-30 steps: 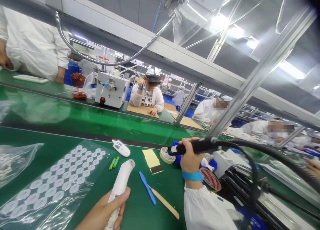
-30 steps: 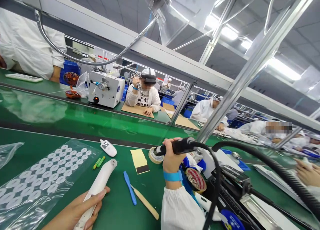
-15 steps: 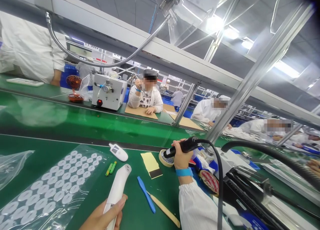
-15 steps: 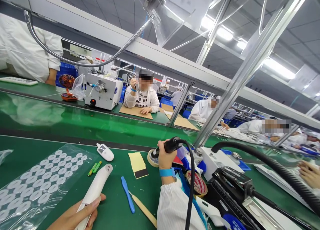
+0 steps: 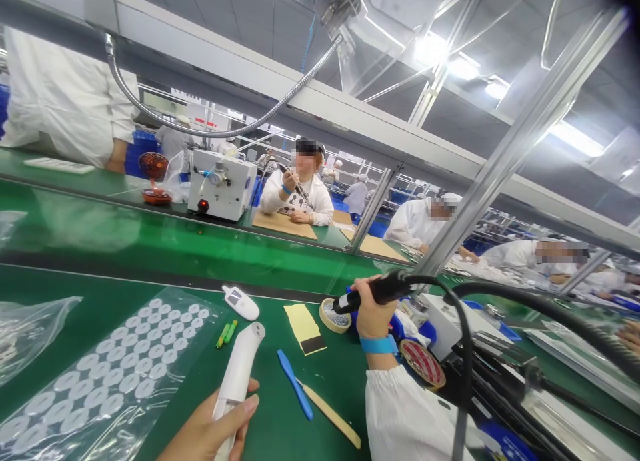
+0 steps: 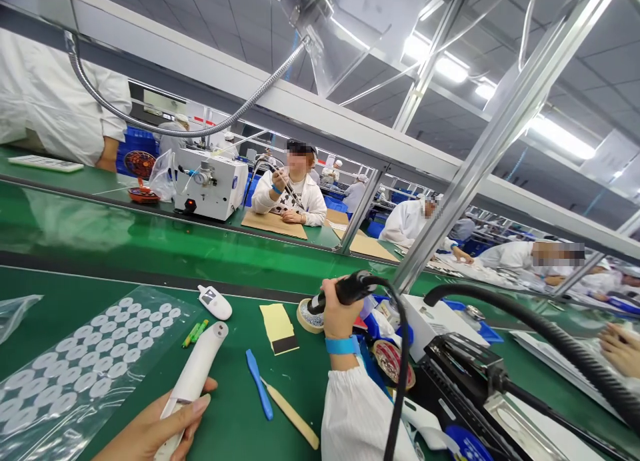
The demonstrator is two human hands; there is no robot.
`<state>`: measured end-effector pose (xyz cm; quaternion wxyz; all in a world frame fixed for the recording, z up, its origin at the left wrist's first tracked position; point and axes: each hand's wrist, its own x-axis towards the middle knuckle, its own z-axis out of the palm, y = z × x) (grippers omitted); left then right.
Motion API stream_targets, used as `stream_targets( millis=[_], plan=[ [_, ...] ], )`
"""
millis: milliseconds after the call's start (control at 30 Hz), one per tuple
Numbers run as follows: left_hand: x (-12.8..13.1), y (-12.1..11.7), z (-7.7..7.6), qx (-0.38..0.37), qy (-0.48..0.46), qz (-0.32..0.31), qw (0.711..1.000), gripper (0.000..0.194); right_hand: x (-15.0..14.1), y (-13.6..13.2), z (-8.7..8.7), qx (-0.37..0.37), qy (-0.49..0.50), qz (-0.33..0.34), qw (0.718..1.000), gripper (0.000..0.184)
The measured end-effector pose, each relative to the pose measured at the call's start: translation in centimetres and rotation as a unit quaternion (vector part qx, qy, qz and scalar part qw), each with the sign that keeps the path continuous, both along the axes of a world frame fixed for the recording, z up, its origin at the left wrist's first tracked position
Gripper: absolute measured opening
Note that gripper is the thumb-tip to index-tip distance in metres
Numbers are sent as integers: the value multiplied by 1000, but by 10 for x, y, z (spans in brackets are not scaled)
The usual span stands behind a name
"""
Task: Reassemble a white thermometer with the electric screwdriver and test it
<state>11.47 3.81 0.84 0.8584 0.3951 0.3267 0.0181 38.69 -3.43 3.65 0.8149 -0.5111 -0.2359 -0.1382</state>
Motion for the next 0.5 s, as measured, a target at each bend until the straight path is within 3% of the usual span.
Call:
stream_targets(
  millis=[67,133,333,500],
  plan=[
    [0,2,1,10,-13,16,1000,99,-13,-3,9,32,14,8,999,28],
    [-1,2,2,17,-26,50,998,94,-32,-8,19,60,39,33,997,33],
    [-4,5,-2,6,-63,125,990,46,-105,-24,37,82,142,173,971,33],
    [-2,8,-7,-34,-81,150,985,32,-142,-23,34,89,204,258,940,31]
  ],
)
